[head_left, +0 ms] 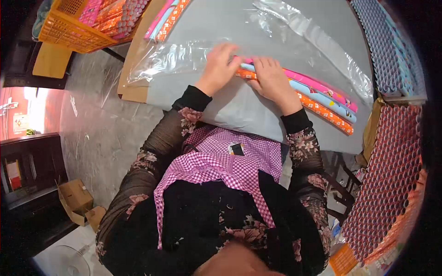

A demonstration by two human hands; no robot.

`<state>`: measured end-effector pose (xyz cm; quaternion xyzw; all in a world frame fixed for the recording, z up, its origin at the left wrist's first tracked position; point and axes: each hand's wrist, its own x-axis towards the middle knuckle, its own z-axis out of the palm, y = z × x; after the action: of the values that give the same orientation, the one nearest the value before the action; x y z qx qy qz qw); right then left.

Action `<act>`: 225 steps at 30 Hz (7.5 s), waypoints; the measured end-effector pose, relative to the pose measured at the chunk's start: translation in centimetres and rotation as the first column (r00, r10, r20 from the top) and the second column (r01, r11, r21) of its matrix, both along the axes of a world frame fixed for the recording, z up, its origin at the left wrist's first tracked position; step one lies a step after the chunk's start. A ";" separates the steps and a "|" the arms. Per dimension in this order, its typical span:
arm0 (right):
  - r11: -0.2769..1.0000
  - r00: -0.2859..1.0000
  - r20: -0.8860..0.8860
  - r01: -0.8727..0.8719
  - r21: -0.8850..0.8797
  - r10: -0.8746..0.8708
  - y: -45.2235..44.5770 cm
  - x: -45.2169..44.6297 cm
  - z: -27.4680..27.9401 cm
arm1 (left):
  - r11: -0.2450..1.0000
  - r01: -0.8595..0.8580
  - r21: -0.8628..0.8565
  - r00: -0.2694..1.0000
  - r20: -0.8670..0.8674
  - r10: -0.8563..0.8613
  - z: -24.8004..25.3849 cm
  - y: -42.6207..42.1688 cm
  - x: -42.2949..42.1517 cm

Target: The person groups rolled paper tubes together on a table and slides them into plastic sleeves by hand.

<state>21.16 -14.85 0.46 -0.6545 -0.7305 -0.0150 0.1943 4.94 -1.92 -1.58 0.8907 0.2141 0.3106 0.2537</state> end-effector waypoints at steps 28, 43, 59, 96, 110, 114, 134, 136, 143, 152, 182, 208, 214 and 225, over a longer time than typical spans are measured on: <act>0.999 1.000 -0.021 0.007 0.041 -0.006 -0.1 0.1 -0.2 | 0.969 -0.142 0.202 0.954 -0.232 0.188 0.3 0.3 -5.1; 1.000 1.000 -0.017 -0.008 0.011 0.009 -0.7 -0.2 0.0 | 0.746 -0.218 -0.629 0.976 -0.125 0.179 2.2 3.2 -2.1; 0.998 0.996 -0.071 -0.043 0.044 0.046 -1.2 -1.2 1.0 | 0.930 -0.209 -0.303 0.966 -0.212 0.148 2.7 0.8 1.3; 0.999 0.997 -0.068 -0.031 0.028 0.033 -1.2 -1.2 0.5 | 0.894 -0.386 -0.226 0.882 -0.376 0.285 3.9 0.3 0.1; 0.999 0.998 -0.057 -0.032 0.016 0.033 -1.1 -1.2 0.6 | 0.889 -0.313 -0.335 0.950 -0.130 0.285 2.5 1.3 -1.2; 0.998 0.999 -0.035 -0.035 0.053 0.037 -1.1 -1.2 0.5 | 0.935 -0.274 -0.227 0.962 -0.089 0.260 2.7 -0.5 -0.9; 0.999 0.998 -0.057 -0.030 0.016 0.030 -1.1 -1.3 0.7 | 0.912 -0.385 -0.144 0.915 -0.188 0.357 1.6 0.0 0.2; 0.998 0.998 -0.051 -0.034 0.044 0.036 -1.0 -1.2 0.3 | 0.915 -0.382 -0.127 0.917 -0.174 0.359 2.0 -0.1 0.1; 0.999 0.997 -0.065 -0.026 0.036 0.029 -1.1 -1.3 0.7 | 0.907 -0.361 -0.218 0.932 -0.053 0.358 2.4 0.3 -0.4; 0.998 0.999 -0.036 -0.035 0.050 0.036 -1.1 -1.2 0.5 | 0.995 -0.104 -0.002 0.992 0.069 0.104 3.2 -0.8 -1.3; 0.999 0.998 -0.056 -0.021 0.040 0.023 -1.2 -1.2 0.6 | 0.954 0.255 0.158 0.876 -0.455 -0.158 6.8 2.7 -3.5; 0.996 0.996 -0.089 -0.020 0.082 0.027 -2.1 -0.3 0.4 | 0.991 -0.090 0.098 0.976 -0.189 0.107 1.9 2.0 -3.8; 0.998 0.995 -0.104 -0.010 0.059 0.016 -1.1 -0.4 2.8 | 0.999 0.018 0.039 0.976 -0.219 -0.009 1.6 1.2 -4.0; 0.999 0.992 -0.122 -0.046 -0.024 0.043 -0.9 -0.8 1.9 | 0.997 0.068 -0.041 0.979 -0.188 -0.075 2.9 -1.3 -4.0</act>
<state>20.36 -15.74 2.37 -0.6405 -0.7318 0.0391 0.2297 0.91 -3.21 1.28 0.9187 0.2104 0.2115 0.2587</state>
